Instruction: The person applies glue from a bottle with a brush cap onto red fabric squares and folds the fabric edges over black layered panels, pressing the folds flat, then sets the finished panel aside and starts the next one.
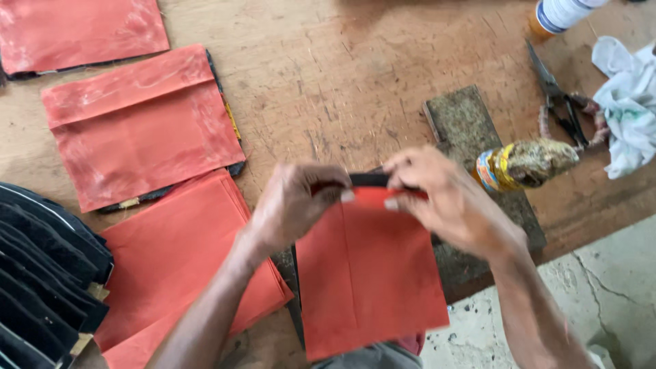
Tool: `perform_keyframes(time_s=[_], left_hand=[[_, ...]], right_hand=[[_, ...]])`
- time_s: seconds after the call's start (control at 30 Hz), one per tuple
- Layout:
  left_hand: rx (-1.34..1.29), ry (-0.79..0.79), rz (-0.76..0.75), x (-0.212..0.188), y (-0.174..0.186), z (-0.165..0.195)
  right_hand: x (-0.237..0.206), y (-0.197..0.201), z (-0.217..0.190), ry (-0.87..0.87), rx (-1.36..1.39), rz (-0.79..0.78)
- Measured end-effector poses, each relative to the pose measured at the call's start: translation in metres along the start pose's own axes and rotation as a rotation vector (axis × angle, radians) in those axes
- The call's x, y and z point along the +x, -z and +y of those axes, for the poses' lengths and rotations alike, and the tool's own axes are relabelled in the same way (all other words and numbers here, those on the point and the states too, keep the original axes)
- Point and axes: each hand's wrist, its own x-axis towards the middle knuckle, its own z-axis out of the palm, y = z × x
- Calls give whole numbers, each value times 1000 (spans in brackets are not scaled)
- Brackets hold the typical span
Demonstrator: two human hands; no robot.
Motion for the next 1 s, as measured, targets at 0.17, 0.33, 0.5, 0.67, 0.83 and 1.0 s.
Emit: perform_keyframes(time_s=[0.17,0.33,0.5,0.67,0.83,1.0], left_hand=[[168,-214,132,-17,-5,7],[194,118,117,-17,-4,3],[92,-51,264,-10,-10,-2],[1,87,226,-7,-13,-11],[49,128,276,-8,-18,-15],[4,160,282,-4,-20,-18]], right_hand=[[-13,-11,9,-46,-58,32],[0,-28,26,-175,110,76],[4,-35,30,-127,131,79],[10,-40,32,-161,95,54],[10,-47,31,-247,145,108],[12,-49,31,-303,134,110]])
